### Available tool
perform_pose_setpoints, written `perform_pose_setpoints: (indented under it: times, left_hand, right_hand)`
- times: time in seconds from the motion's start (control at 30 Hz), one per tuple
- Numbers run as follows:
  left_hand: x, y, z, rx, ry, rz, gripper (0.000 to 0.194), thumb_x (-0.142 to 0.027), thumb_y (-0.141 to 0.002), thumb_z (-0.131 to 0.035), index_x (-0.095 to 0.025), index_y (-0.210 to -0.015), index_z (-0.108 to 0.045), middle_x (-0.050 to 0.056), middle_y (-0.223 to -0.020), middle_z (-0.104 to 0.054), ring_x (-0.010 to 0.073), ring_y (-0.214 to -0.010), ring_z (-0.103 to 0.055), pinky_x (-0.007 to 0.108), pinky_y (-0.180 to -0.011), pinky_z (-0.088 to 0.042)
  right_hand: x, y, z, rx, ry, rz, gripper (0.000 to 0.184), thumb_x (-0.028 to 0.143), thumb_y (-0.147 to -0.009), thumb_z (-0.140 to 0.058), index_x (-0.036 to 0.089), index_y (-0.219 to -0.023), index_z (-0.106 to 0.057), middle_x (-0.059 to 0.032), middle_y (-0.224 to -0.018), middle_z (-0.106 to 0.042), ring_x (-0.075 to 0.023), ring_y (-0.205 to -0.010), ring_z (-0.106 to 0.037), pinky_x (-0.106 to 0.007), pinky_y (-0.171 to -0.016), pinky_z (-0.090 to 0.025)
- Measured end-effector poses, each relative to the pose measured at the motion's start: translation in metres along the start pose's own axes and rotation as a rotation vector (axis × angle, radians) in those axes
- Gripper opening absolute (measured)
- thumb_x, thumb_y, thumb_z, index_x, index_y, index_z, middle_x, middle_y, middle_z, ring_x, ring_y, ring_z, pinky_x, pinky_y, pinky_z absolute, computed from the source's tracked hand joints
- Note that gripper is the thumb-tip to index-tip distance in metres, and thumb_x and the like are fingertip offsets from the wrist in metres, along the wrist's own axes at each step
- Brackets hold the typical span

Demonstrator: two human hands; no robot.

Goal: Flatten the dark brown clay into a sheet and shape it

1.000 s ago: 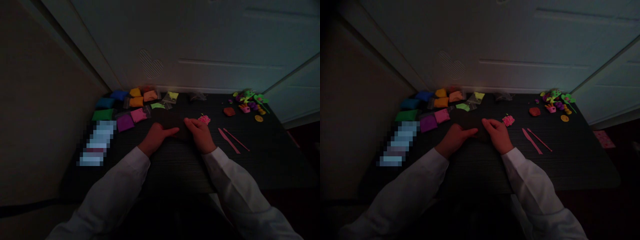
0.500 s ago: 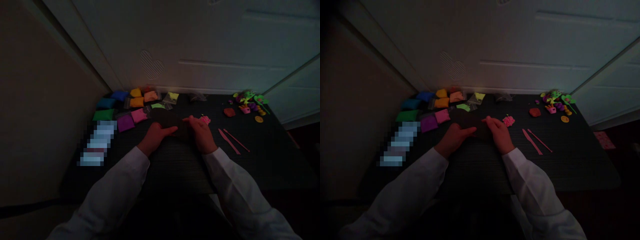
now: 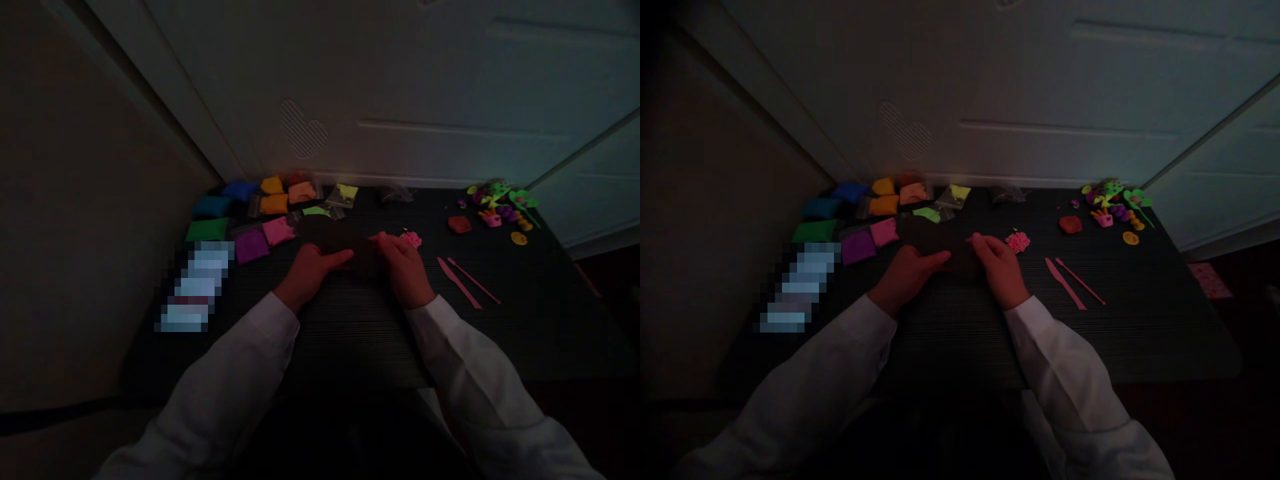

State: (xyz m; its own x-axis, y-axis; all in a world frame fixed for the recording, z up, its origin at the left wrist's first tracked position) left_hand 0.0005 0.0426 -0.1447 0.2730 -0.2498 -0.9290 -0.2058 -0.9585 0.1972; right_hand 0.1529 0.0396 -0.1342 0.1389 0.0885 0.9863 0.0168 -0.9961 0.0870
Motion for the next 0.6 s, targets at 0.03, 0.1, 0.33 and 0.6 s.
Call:
perform_pose_setpoints:
  times: [0.03,0.1,0.33,0.6]
  left_hand:
    - [-0.0003,0.0000,0.0000,0.000,0.001,-0.002,0.029,-0.026,-0.061,-0.070,-0.014,-0.087,-0.065,0.005,-0.086,-0.067,0.0170,-0.075,-0.062,0.035,-0.076,-0.049]
    - [-0.0008,0.0002,-0.0003,-0.004,-0.004,-0.002,0.028,-0.027,-0.061,-0.070,-0.015,-0.086,-0.065,0.004,-0.085,-0.067,0.0170,-0.075,-0.062,0.036,-0.076,-0.049]
    - [-0.0001,0.0001,-0.0004,0.007,0.012,-0.006,0.027,-0.025,-0.062,-0.070,-0.013,-0.086,-0.065,0.005,-0.086,-0.067,0.0171,-0.075,-0.062,0.036,-0.078,-0.049]
    - [-0.0017,0.0019,-0.0030,0.078,0.043,0.012,0.030,-0.023,-0.063,-0.069,-0.013,-0.091,-0.063,0.007,-0.094,-0.066,0.0192,-0.082,-0.062,0.037,-0.078,-0.049]
  right_hand:
    - [-0.0003,-0.0001,-0.0002,0.007,-0.007,-0.007,0.023,0.044,-0.072,-0.058,0.022,-0.075,-0.064,0.0033,-0.065,-0.058,-0.0093,-0.058,-0.050,-0.022,-0.054,-0.039]
    - [-0.0001,0.0000,-0.0002,0.025,0.012,-0.007,0.020,0.041,-0.068,-0.063,0.021,-0.073,-0.062,0.0034,-0.065,-0.058,-0.0096,-0.058,-0.050,-0.023,-0.056,-0.040]
    - [-0.0025,-0.0013,0.0009,0.036,-0.037,-0.030,0.019,0.039,-0.069,-0.063,0.021,-0.072,-0.062,0.0037,-0.066,-0.056,-0.0094,-0.059,-0.049,-0.022,-0.056,-0.038]
    - [-0.0056,-0.0008,-0.0028,0.143,-0.168,-0.184,0.026,0.045,-0.073,-0.056,0.019,-0.072,-0.060,0.0020,-0.067,-0.057,-0.0093,-0.055,-0.048,-0.024,-0.054,-0.037]
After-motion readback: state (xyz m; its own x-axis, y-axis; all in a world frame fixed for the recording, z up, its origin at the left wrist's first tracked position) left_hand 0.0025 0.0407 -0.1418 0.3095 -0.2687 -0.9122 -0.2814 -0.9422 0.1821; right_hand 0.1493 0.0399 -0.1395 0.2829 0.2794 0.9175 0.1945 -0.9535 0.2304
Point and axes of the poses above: each hand's wrist, its own y-axis away from the middle knuckle, its own z-axis out of the back of the hand, x = y × z, the point moved 2 cm from there along -y, towards the middle knuckle
